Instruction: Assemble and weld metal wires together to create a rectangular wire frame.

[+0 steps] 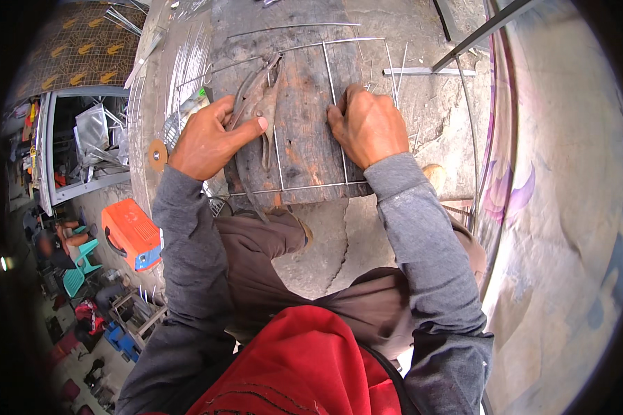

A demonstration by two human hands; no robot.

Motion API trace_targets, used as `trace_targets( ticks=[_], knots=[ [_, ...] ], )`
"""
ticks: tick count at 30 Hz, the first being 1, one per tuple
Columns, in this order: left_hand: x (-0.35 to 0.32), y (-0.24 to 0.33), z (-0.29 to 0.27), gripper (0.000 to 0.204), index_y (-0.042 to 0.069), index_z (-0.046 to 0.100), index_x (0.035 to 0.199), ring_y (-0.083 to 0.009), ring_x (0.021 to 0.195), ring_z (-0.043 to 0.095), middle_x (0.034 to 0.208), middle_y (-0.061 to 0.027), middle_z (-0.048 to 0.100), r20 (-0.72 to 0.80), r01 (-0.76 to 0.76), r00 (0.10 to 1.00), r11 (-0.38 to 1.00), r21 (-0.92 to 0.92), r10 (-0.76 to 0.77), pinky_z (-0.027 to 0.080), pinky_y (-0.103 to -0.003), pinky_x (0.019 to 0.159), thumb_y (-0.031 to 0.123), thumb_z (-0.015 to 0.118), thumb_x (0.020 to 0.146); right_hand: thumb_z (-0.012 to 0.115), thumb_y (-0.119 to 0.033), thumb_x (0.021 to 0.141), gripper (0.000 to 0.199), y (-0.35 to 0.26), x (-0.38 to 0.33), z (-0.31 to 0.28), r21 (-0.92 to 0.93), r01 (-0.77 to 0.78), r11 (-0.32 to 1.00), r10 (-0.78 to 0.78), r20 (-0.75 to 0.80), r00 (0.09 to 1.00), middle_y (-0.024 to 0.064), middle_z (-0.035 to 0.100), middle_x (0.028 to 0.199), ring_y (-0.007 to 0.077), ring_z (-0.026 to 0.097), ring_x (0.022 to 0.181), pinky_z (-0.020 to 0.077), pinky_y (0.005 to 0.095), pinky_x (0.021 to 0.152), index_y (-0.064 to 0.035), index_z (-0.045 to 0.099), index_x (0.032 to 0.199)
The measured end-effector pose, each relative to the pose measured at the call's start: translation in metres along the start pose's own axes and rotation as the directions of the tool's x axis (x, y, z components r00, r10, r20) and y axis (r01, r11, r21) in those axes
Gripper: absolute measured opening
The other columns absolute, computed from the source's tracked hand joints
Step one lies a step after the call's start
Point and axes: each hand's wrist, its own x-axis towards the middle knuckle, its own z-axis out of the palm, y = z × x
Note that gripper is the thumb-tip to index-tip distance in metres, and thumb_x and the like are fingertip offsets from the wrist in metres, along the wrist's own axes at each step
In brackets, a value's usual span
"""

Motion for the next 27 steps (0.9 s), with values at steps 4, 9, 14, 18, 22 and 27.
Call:
trace_targets(
  ticks=[4, 9, 14, 18, 22, 27],
  knots=[
    [0.0, -0.007, 0.005, 0.054, -0.003, 0.055, 0.076, -0.0216, 0.059, 0.05, 0.062, -0.0154, 0.054, -0.088, -0.078, 0.994, 0.993, -0.085, 0.07, 0.042, -0.041, 0.059, 0.048, 0.072, 0.079, 0.068, -0.024, 0.086, 0.026, -0.001, 0.0, 0.001, 0.008, -0.016, 1.0, 0.016, 0.005, 1.0, 0.0262, 0.067, 0.076, 0.041, 0.068, 0.073, 0.0549, 0.0458, 0.069, 0.002, 0.065, 0.085],
    [-0.001, 0.0, -0.001, 0.045, -0.004, 0.062, 0.089, -0.0141, 0.067, 0.047, 0.072, -0.0067, 0.055, -0.002, -0.01, 1.0, 1.0, 0.002, 0.01, 0.041, -0.034, 0.062, 0.04, 0.072, 0.084, 0.068, -0.024, 0.086, 0.026, 0.0, 0.0, 0.001, 0.01, -0.032, 0.999, 0.032, 0.013, 0.999, 0.0262, 0.067, 0.077, 0.0407, 0.068, 0.073, 0.055, 0.0456, 0.069, 0.0019, 0.065, 0.085],
    [0.0, -0.005, 0.002, 0.055, -0.002, 0.051, 0.073, -0.0207, 0.057, 0.046, 0.059, -0.0147, 0.051, -0.062, -0.042, 0.997, 0.999, -0.03, 0.04, 0.04, -0.041, 0.057, 0.049, 0.071, 0.079, 0.067, -0.024, 0.086, 0.026, 0.0, 0.0, 0.001, 0.005, -0.027, 1.0, 0.027, 0.013, 1.0, 0.0263, 0.067, 0.076, 0.0411, 0.068, 0.075, 0.0545, 0.0453, 0.071, 0.0019, 0.065, 0.085],
    [0.0, -0.005, 0.002, 0.055, -0.002, 0.051, 0.072, -0.021, 0.057, 0.046, 0.06, -0.0148, 0.051, -0.07, -0.048, 0.997, 0.998, -0.039, 0.045, 0.04, -0.042, 0.056, 0.049, 0.071, 0.079, 0.067, -0.024, 0.086, 0.026, -0.003, 0.0, 0.0, 0.013, -0.037, 0.999, 0.037, 0.021, 0.999, 0.0263, 0.066, 0.076, 0.0412, 0.068, 0.075, 0.0543, 0.0455, 0.071, 0.0019, 0.065, 0.085],
    [-0.002, 0.003, -0.002, 0.055, -0.002, 0.051, 0.072, -0.0222, 0.059, 0.049, 0.062, -0.0154, 0.053, -0.052, -0.024, 0.998, 1.0, -0.005, 0.024, 0.041, -0.043, 0.058, 0.049, 0.071, 0.079, 0.067, -0.024, 0.086, 0.026, -0.002, 0.0, -0.003, 0.017, -0.026, 1.0, 0.026, 0.011, 1.0, 0.0262, 0.066, 0.075, 0.0412, 0.068, 0.075, 0.0543, 0.0455, 0.07, 0.0021, 0.065, 0.085],
    [-0.004, 0.004, -0.001, 0.054, -0.003, 0.053, 0.074, -0.0236, 0.061, 0.052, 0.064, -0.0172, 0.056, -0.035, -0.013, 0.999, 1.0, 0.004, 0.013, 0.043, -0.043, 0.06, 0.048, 0.071, 0.079, 0.068, -0.024, 0.086, 0.026, -0.001, -0.001, 0.001, 0.01, -0.025, 1.0, 0.025, 0.015, 1.0, 0.026, 0.066, 0.074, 0.0409, 0.068, 0.073, 0.0544, 0.0452, 0.07, 0.0025, 0.065, 0.084]
  ],
)
